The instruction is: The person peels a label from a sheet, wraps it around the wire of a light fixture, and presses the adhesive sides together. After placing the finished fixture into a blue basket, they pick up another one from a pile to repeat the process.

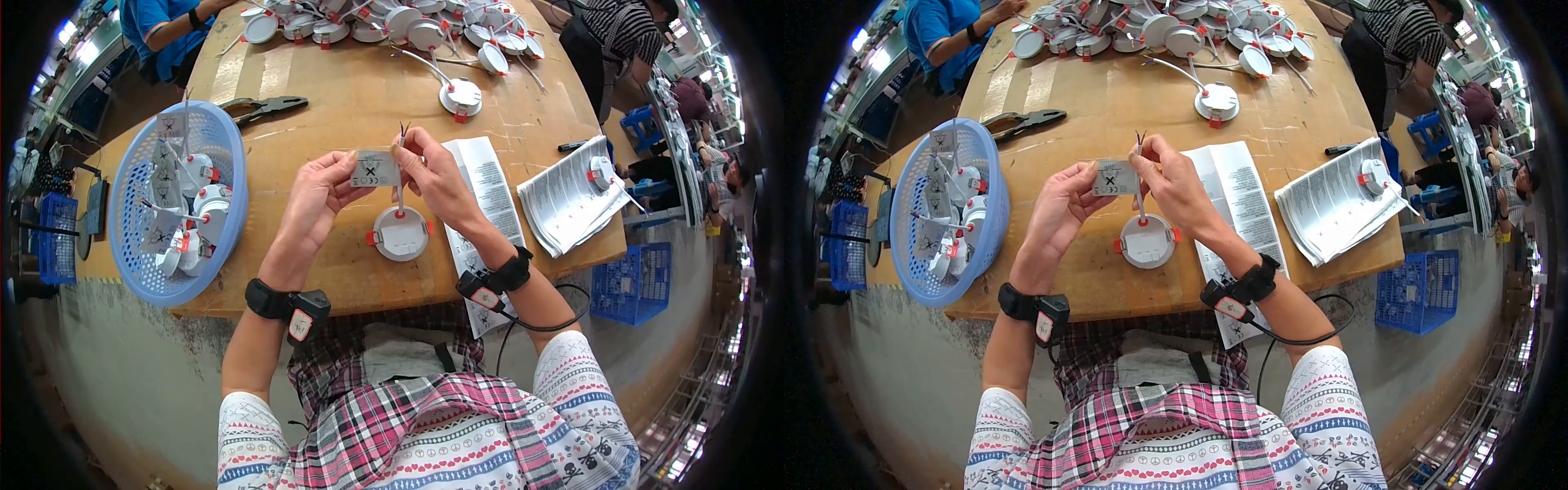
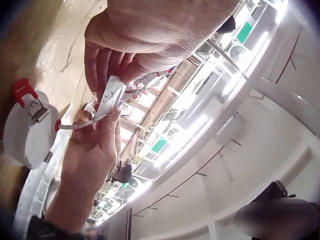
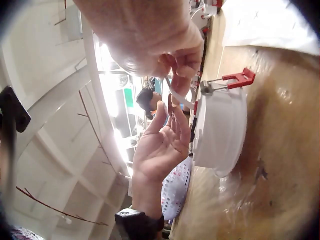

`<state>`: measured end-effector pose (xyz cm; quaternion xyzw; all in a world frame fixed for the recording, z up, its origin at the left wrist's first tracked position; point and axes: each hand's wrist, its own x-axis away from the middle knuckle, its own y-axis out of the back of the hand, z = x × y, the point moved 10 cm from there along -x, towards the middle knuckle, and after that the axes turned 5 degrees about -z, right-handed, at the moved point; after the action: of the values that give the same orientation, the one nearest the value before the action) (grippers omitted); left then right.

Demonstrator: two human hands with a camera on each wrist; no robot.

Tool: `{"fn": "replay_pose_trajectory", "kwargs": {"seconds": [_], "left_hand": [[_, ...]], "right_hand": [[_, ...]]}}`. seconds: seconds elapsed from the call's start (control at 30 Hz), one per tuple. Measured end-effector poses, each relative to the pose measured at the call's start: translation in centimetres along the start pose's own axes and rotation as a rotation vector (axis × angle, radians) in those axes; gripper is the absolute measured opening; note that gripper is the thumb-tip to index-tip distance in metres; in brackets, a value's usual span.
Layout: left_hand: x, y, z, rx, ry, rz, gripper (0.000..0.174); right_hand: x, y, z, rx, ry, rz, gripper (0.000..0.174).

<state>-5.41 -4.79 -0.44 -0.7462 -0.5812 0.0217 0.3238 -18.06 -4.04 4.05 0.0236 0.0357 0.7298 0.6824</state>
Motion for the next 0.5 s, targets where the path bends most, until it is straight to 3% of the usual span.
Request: {"fn": "replay_pose_trajectory", "kwargs": {"seconds": [0.3, 0.5], "left_hand": [[-0.3, 1.1, 1.0, -0.114, 0.011, -0.067, 0.012], [-1.5, 0.8, 1.9, -0.072, -0.001, -0.03, 0.016]], "right_hand": [[-0.2, 0.9, -1.2, 0.193, 0.033, -0.064, 0.02], [-0.3, 0.7, -0.3, 0.037, 0.035, -0.086, 0.011]]}}
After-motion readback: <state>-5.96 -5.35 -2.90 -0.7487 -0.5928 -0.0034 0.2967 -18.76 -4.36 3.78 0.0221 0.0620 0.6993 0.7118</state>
